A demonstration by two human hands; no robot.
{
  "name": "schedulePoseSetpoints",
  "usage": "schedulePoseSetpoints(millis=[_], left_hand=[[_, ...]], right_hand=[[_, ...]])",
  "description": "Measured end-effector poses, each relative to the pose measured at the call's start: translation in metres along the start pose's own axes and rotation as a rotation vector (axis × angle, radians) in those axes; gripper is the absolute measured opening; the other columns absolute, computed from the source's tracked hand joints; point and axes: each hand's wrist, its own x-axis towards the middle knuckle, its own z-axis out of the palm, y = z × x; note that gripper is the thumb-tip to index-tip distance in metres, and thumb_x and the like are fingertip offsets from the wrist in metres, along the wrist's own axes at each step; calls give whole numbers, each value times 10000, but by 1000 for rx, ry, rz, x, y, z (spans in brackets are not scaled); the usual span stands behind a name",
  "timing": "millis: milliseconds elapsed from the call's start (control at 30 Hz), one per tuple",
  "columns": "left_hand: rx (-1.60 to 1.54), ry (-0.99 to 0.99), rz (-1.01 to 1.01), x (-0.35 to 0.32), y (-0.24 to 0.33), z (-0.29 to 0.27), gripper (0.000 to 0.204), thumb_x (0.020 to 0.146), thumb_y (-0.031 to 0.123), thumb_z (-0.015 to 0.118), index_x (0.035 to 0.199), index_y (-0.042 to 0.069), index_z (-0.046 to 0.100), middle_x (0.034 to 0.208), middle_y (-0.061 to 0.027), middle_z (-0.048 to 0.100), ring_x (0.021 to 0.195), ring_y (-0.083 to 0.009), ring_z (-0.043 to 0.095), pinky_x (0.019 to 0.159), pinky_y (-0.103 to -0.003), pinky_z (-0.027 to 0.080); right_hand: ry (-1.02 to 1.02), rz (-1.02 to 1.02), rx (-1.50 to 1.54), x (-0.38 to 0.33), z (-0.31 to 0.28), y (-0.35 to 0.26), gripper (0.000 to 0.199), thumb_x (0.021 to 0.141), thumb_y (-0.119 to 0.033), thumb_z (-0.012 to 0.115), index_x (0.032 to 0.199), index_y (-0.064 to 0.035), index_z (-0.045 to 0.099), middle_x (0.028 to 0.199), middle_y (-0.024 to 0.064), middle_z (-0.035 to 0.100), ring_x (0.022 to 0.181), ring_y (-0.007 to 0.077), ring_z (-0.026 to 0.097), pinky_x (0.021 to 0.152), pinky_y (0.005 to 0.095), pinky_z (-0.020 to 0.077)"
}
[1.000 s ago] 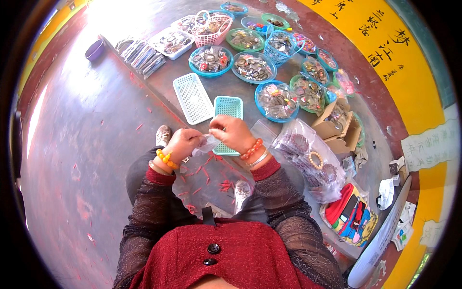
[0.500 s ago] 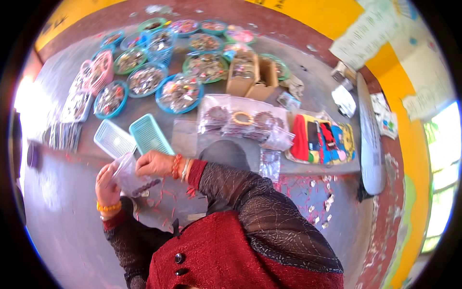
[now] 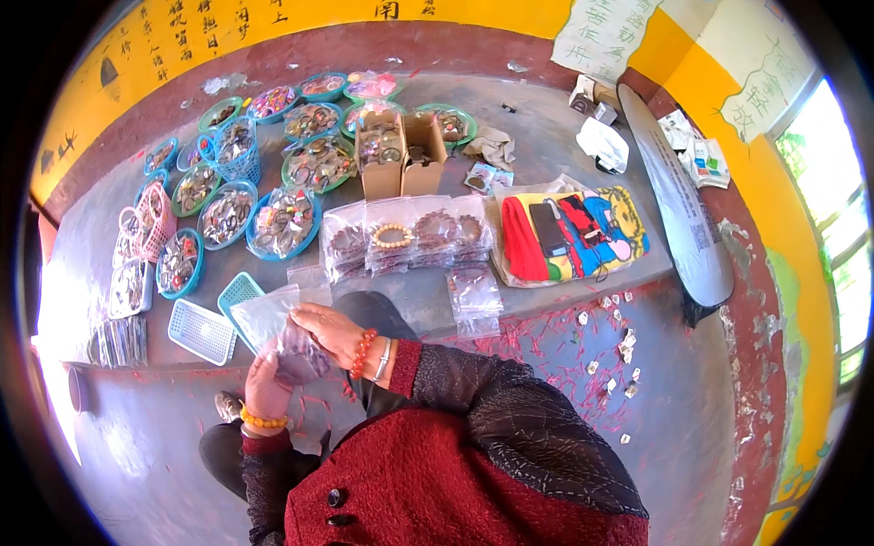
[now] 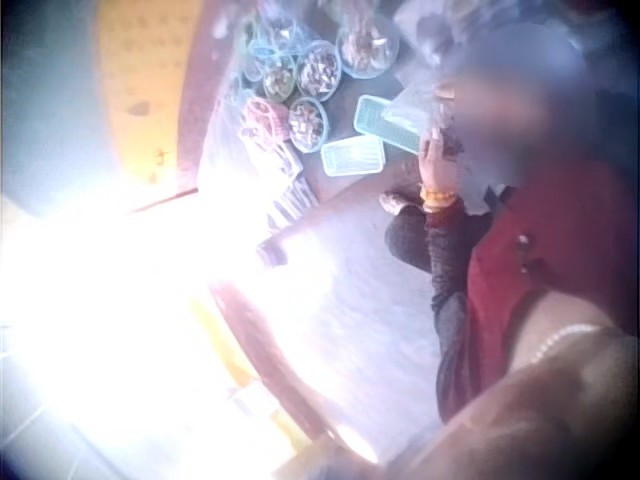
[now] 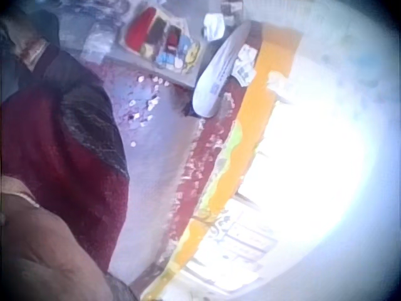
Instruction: The person sits on the floor and packs beaded bracelets into small plastic bags. They pick up bracelets from a green basket, place them into bags, and set the packaged items aside on the floor.
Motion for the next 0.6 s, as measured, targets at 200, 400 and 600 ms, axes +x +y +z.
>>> schedulePoseSetpoints(millis=[200,400,600], left_hand=[[-38,137,-2,9,-15,56,297,940,224,500,1122,-6,548,1081,-94,611,997,-225,584,889,-382,458],[-110,-21,-187,39,-46,106,407,948,326,472,1177,-6,517,1143,-122,581,1102,-270,524,963,-437,405],[510,90,20,52,-67,96,297,917,214,524,1145,30,574,1247,-122,534,1166,-274,488,966,-423,392]], right_hand=[[-100,-33,-126,-49,-32,-28,383,890,-194,604,1205,-11,487,1193,65,548,1113,152,506,974,315,387],[-64,-174,-18,-88,-76,-41,424,843,-72,617,1244,-15,490,1220,63,548,1133,167,510,1002,329,377],[229,-422,-55,-131,-136,-111,319,872,-78,550,1189,-37,540,1066,86,620,893,175,639,786,316,535]])
